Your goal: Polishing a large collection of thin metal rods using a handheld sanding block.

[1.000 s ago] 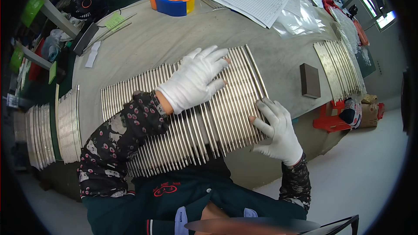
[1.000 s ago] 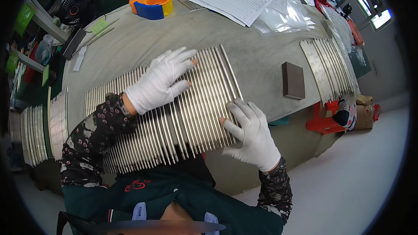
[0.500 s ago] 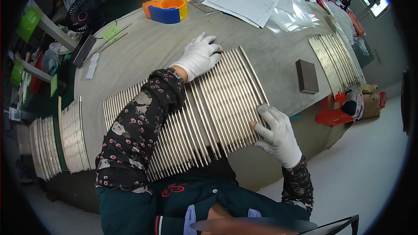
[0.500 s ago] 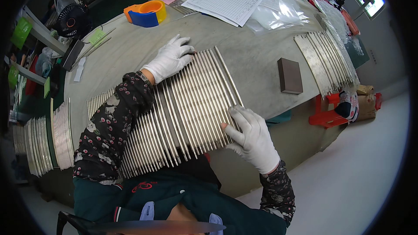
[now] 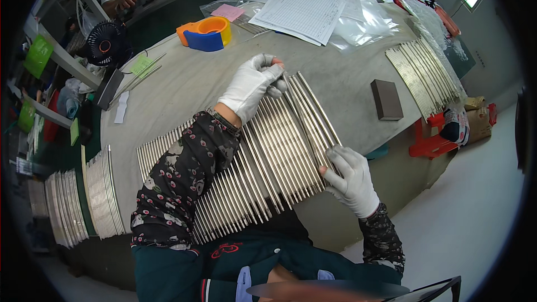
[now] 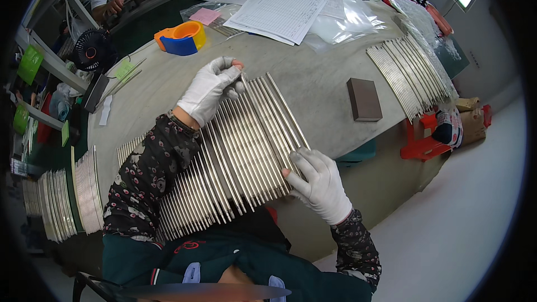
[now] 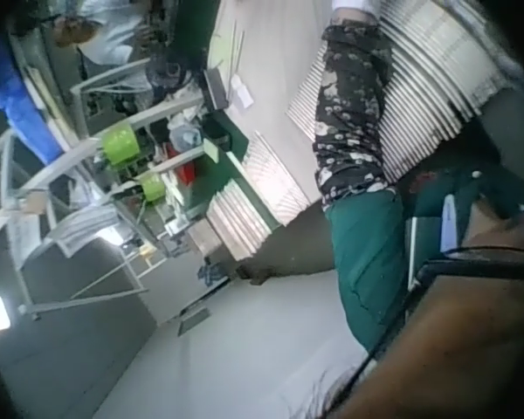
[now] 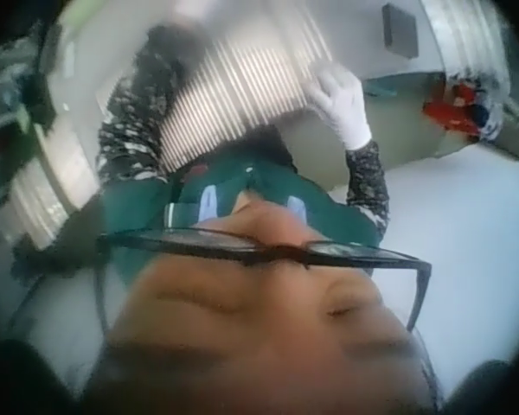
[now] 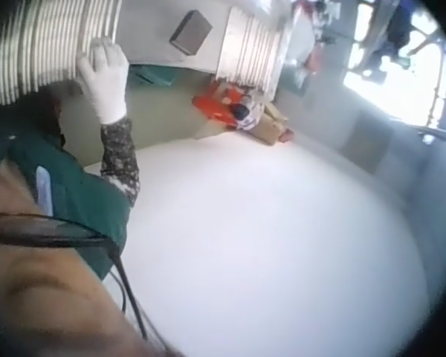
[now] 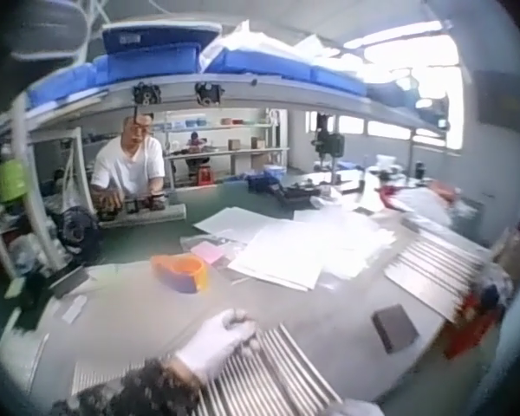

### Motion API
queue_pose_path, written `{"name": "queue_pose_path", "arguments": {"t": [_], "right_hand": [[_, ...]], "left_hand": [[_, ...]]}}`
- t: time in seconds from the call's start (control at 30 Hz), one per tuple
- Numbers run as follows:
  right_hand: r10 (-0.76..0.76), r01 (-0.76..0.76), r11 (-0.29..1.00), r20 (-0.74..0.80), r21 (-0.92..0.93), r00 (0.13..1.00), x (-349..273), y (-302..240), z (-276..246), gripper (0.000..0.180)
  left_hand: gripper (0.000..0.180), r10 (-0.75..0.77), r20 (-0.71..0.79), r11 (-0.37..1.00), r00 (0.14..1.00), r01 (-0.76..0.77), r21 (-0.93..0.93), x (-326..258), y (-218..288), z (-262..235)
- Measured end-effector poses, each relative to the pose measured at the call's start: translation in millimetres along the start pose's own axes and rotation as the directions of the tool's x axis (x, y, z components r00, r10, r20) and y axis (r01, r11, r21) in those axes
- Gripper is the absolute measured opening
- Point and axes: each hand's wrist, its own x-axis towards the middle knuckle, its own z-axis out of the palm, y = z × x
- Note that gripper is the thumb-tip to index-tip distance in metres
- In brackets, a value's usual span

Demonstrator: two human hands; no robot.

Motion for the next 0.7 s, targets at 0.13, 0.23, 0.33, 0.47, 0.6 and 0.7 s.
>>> {"name": "queue_pose_path", "arguments": {"t": [0.13,0.23,0.33,0.47,0.6,0.7], "right_hand": [[0.015,-0.018,1.000,-0.205,-0.015,0.979,-9.5,-7.7,0.5,0.048],[0.141,-0.133,0.990,-0.218,0.051,0.966,-37.4,5.0,-2.2,0.054],[0.271,-0.306,0.951,-0.371,-0.039,0.888,-43.1,11.3,0.9,0.045],[0.446,-0.480,0.877,-0.344,-0.017,0.827,-52.2,24.0,1.4,0.045],[0.491,-0.615,0.765,-0.447,-0.189,0.748,-23.9,54.1,-14.4,0.060],[0.603,-0.727,0.621,-0.415,-0.292,0.682,8.4,86.3,-8.4,0.068]], "left_hand": [[0.016,0.030,0.078,0.986,0.997,-0.016,-0.167,-1.0,7.4,5.7],[0.017,0.080,0.035,0.967,0.996,-0.069,-0.247,1.5,8.1,27.7],[0.020,0.122,0.050,0.971,0.991,-0.109,-0.211,10.9,-4.7,48.8],[0.022,0.139,0.060,0.974,0.989,-0.126,-0.187,22.1,-34.0,59.6],[0.025,0.119,0.071,0.986,0.990,-0.109,-0.127,19.5,-43.4,61.5],[0.028,0.094,0.035,0.990,0.995,-0.089,-0.107,23.4,-52.8,61.0]]}}
